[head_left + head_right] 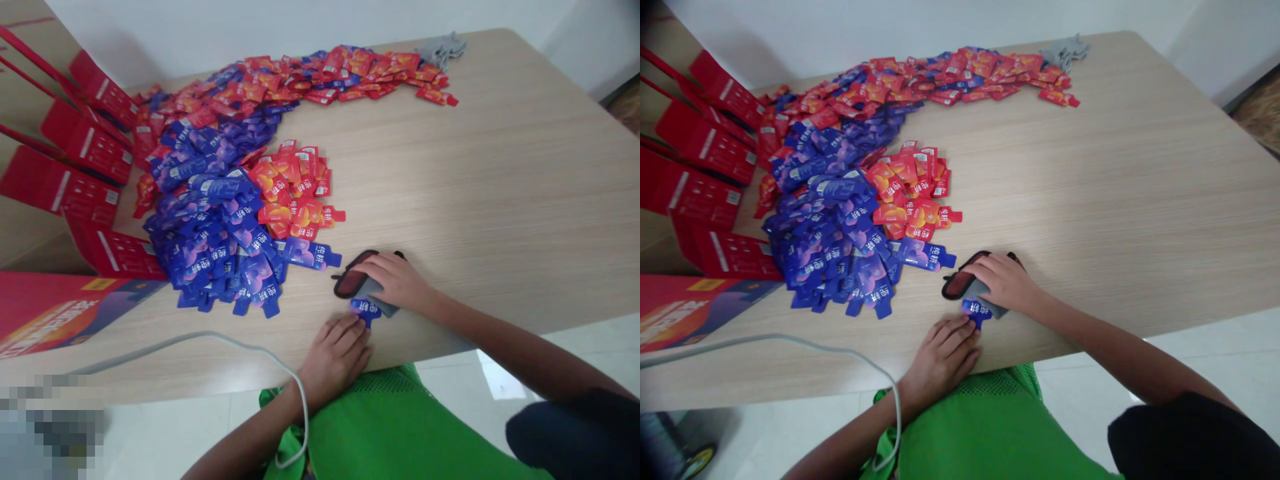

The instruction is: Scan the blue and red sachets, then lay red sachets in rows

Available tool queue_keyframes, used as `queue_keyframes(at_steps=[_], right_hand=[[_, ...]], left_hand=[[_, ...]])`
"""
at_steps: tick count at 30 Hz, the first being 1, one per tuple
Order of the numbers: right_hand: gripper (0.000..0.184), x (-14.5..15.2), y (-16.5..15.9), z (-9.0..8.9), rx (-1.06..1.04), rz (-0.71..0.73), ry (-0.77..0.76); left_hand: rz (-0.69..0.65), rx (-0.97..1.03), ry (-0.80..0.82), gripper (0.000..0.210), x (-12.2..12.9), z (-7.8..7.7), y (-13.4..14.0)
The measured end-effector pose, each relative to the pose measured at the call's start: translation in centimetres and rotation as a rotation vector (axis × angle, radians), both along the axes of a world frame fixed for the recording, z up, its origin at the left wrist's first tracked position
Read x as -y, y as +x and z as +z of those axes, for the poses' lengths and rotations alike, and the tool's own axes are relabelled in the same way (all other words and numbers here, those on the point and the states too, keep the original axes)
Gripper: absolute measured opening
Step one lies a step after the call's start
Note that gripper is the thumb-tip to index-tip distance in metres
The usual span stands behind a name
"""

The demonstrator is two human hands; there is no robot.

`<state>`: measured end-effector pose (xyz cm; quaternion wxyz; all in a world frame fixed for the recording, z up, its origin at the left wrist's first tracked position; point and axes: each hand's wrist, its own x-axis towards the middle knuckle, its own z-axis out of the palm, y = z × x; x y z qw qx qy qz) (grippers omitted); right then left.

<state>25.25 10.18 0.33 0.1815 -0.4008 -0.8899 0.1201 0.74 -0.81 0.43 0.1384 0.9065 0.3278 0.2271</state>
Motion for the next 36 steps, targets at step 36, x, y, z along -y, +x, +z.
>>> queue_keyframes(at_steps=[36], right_hand=[[0.049, 3.6, 0.3, 4.3, -0.066, 0.053, -0.011]], left_hand=[[0.049, 0.073, -0.029, 0.023, -0.2, -0.3, 0.0]])
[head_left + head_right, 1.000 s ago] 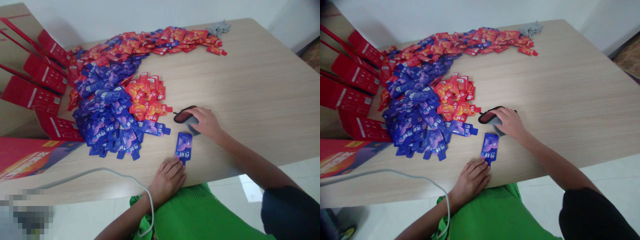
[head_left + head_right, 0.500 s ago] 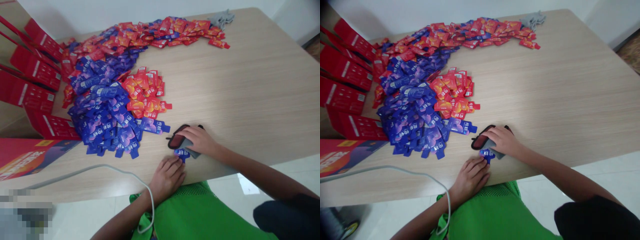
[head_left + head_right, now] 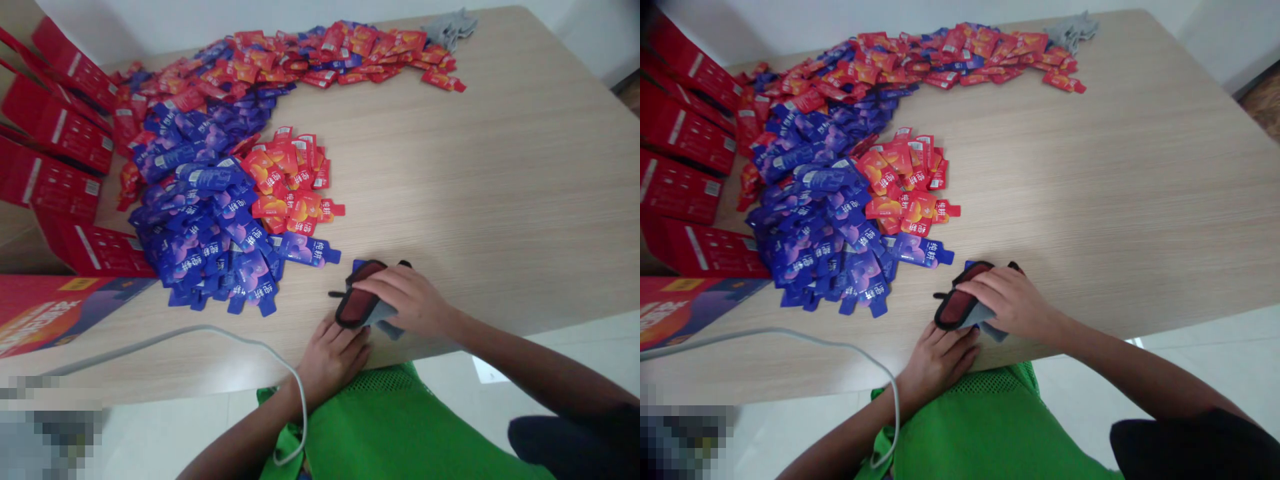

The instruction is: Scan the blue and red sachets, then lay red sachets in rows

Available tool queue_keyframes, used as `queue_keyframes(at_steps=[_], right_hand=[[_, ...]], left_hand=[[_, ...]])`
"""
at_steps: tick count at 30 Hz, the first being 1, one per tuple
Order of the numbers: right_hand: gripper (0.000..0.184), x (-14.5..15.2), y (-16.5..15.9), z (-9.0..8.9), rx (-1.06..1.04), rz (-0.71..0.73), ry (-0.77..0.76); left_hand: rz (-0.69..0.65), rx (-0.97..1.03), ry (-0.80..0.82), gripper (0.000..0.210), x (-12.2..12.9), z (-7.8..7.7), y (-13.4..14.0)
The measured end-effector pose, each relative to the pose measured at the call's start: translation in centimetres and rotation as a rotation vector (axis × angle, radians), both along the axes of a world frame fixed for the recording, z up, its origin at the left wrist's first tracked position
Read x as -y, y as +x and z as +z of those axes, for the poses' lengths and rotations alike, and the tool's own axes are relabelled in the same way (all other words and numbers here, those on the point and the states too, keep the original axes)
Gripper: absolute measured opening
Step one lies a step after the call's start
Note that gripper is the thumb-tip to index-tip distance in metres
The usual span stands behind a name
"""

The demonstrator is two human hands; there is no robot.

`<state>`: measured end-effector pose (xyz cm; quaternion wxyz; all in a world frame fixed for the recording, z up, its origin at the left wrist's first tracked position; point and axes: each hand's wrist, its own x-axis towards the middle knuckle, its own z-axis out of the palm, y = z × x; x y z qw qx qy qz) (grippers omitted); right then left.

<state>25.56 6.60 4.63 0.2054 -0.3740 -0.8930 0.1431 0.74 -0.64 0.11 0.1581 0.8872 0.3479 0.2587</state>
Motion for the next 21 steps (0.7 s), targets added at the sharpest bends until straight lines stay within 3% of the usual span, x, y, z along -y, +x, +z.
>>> queue_keyframes(at_steps=[3, 7, 12, 15, 18, 21], right_hand=[[0.044, 1.5, -0.9, -2.2, 0.038, 0.070, -0.082], [0.045, -1.5, -0.7, -4.1, 0.042, -0.017, -0.065], [0.046, -8.4, 1.3, -3.5, 0.106, -0.241, 0.016], [0.046, -10.3, 2.9, -2.5, -0.030, -0.398, 0.072], [0.043, -10.2, 4.1, -2.1, -0.195, -0.538, 0.111], [0.040, -9.3, 5.1, -2.8, -0.299, -0.651, 0.114]], left_hand=[[0.012, -0.007, 0.001, 0.022, 0.2, -0.3, -0.1], [-0.035, -0.019, -0.006, 0.029, 0.1, -0.4, -0.1], [-0.030, -0.005, 0.002, 0.027, -0.4, 0.3, 0.0], [-0.026, -0.073, -0.026, 0.020, -0.6, 0.9, 0.6], [0.038, -0.186, -0.078, 0.037, -1.0, 1.0, 2.0], [0.171, -0.243, -0.095, 0.080, -1.4, 0.5, 3.6]])
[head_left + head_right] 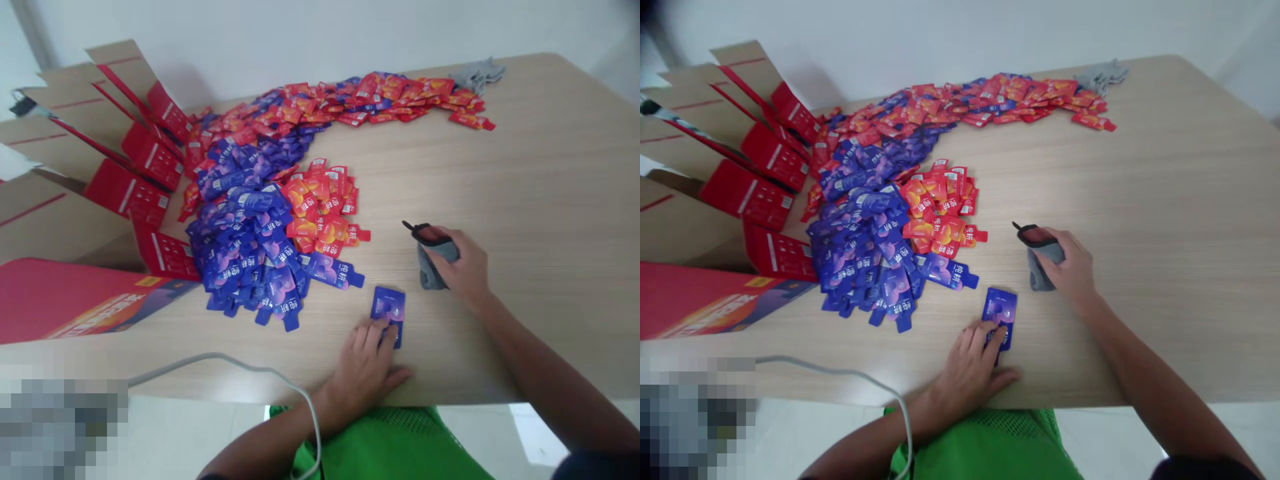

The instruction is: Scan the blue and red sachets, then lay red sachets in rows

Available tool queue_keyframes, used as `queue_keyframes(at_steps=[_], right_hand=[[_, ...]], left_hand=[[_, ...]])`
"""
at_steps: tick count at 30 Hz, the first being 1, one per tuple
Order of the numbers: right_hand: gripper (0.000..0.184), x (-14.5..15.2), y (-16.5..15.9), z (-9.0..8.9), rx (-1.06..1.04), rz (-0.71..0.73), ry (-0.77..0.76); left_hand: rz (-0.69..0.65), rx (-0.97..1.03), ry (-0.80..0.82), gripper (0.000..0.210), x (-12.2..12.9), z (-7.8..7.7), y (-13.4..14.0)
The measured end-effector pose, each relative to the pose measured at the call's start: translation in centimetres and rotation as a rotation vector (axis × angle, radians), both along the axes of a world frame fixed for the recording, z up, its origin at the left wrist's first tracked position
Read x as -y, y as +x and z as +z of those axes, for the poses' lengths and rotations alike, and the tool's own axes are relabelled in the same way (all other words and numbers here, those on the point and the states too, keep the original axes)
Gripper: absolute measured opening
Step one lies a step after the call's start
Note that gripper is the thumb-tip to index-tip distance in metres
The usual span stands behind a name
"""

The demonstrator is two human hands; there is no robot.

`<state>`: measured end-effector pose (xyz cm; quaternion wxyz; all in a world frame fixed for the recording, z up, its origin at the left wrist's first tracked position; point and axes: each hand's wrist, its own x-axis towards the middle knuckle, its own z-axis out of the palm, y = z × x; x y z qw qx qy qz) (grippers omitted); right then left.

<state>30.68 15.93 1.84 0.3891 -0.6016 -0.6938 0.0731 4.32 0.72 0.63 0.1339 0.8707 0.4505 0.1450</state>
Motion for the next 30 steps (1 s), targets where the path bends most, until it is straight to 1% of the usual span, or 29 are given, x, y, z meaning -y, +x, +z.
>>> queue_keyframes(at_steps=[1, 2, 4, 6, 8, 10, 12, 15, 18, 20, 22, 25, 28, 30], right_hand=[[0.040, 0.2, 0.2, -0.3, -0.029, -0.025, -0.009], [0.041, 0.3, 0.5, -0.6, -0.056, -0.046, -0.024], [0.041, 0.4, 0.7, -1.1, -0.103, -0.087, -0.056], [0.041, 0.2, 0.9, -1.1, -0.142, -0.116, -0.084], [0.040, 0.0, 0.9, -1.0, -0.174, -0.128, -0.106], [0.041, -0.1, 0.8, -0.9, -0.197, -0.133, -0.128], [0.042, 0.0, 0.8, -0.8, -0.207, -0.137, -0.149], [0.045, 0.0, 1.0, -1.0, -0.218, -0.144, -0.167], [0.048, 0.1, 1.2, -1.0, -0.225, -0.149, -0.188], [0.048, 0.1, 1.4, -0.9, -0.222, -0.155, -0.206], [0.048, 0.1, 1.5, -0.8, -0.221, -0.166, -0.221], [0.047, 0.1, 1.7, -0.8, -0.234, -0.142, -0.252], [0.046, 0.0, 1.8, -1.1, -0.242, -0.127, -0.252], [0.046, -0.2, 1.8, -1.2, -0.242, -0.145, -0.248]], left_hand=[[0.035, -0.008, 0.011, 0.090, -0.1, -0.2, 0.5], [0.065, -0.016, 0.021, 0.097, -0.3, -0.3, 0.8], [0.109, -0.028, 0.025, 0.103, -0.6, -0.4, 1.4], [0.145, -0.038, -0.001, 0.105, -1.2, -0.1, 1.9], [0.190, -0.057, -0.045, 0.100, -1.8, 0.5, 2.3], [0.237, -0.088, -0.086, 0.089, -2.5, 1.1, 2.6], [0.269, -0.125, -0.111, 0.083, -3.0, 1.6, 2.8], [0.240, -0.176, -0.104, 0.079, -3.4, 2.2, 2.8], [0.215, -0.157, -0.101, 0.071, -3.9, 2.8, 2.1], [0.244, -0.098, -0.134, 0.068, -4.5, 3.1, 1.4], [0.308, -0.045, -0.178, 0.068, -5.3, 3.1, 0.4], [0.401, 0.096, -0.213, 0.066, -6.3, 2.5, -1.4], [0.416, 0.399, -0.259, 0.055, -7.2, 1.8, -3.5], [0.410, 0.651, -0.339, 0.042, -7.9, 2.0, -5.2]])
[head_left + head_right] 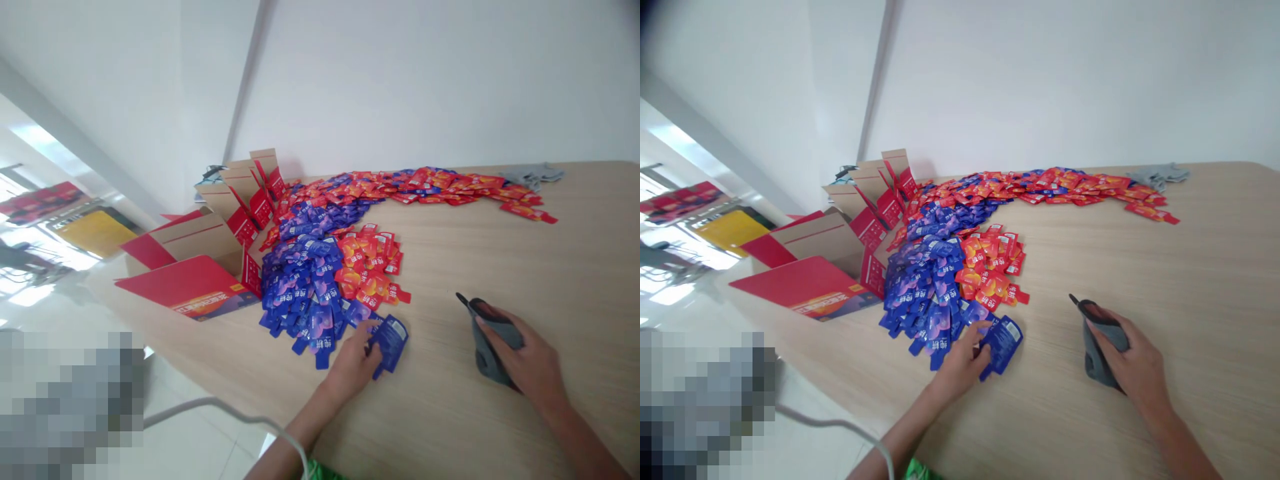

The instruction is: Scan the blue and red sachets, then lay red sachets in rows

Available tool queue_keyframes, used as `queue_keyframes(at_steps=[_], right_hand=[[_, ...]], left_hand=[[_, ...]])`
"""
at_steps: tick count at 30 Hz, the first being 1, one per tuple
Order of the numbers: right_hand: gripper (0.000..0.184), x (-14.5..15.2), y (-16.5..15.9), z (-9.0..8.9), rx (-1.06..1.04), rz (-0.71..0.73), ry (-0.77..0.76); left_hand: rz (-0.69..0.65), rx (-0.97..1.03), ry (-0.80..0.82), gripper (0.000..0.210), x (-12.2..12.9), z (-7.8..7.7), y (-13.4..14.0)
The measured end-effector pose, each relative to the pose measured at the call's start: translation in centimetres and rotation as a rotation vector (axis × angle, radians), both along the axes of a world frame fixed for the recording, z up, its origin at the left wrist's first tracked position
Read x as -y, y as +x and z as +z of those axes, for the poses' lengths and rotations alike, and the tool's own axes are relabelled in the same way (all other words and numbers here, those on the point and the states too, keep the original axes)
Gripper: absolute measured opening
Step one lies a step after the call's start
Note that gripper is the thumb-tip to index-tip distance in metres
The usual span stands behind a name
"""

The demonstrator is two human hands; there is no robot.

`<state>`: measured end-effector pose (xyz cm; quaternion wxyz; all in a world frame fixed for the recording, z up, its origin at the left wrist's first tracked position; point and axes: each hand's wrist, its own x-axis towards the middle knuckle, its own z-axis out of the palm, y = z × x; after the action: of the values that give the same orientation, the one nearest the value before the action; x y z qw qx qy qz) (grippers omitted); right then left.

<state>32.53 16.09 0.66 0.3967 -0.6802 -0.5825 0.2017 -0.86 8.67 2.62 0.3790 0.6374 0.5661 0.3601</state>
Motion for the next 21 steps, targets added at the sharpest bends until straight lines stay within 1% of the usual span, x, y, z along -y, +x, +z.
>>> queue_keyframes(at_steps=[2, 4, 5, 8, 10, 11, 13, 16, 19, 21], right_hand=[[0.045, -0.1, -0.1, 0.0, -0.004, -0.006, -0.016], [0.043, -0.1, -0.2, 0.0, -0.018, -0.012, -0.036], [0.043, -0.1, -0.2, 0.0, -0.025, -0.013, -0.045], [0.039, -0.2, -0.1, -0.3, -0.034, -0.011, -0.078], [0.037, -0.4, 0.1, -0.6, -0.035, -0.009, -0.094], [0.037, -0.4, 0.2, -0.8, -0.036, -0.011, -0.102], [0.037, -0.6, 0.3, -1.1, -0.039, -0.016, -0.119], [0.036, -0.7, 0.3, -1.4, -0.042, -0.014, -0.129], [0.034, -0.7, 0.4, -1.5, -0.049, -0.033, -0.136], [0.035, -0.8, 0.5, -1.7, -0.048, -0.030, -0.156]], left_hand=[[0.033, 0.261, -0.038, 0.036, -1.1, 1.0, -1.9], [0.107, 0.446, -0.055, 0.043, -2.4, 2.7, -4.1], [0.169, 0.486, -0.050, 0.047, -3.1, 3.7, -5.3], [0.367, 0.456, 0.036, 0.055, -5.2, 6.4, -9.1], [0.456, 0.400, 0.111, 0.057, -6.6, 7.4, -11.5], [0.489, 0.375, 0.139, 0.057, -7.3, 7.7, -12.6], [0.539, 0.343, 0.173, 0.058, -8.7, 7.6, -14.4], [0.573, 0.316, 0.175, 0.058, -10.3, 6.5, -16.3], [0.590, 0.266, 0.169, 0.056, -11.1, 5.2, -17.3], [0.603, 0.221, 0.173, 0.053, -11.3, 4.6, -17.6]])
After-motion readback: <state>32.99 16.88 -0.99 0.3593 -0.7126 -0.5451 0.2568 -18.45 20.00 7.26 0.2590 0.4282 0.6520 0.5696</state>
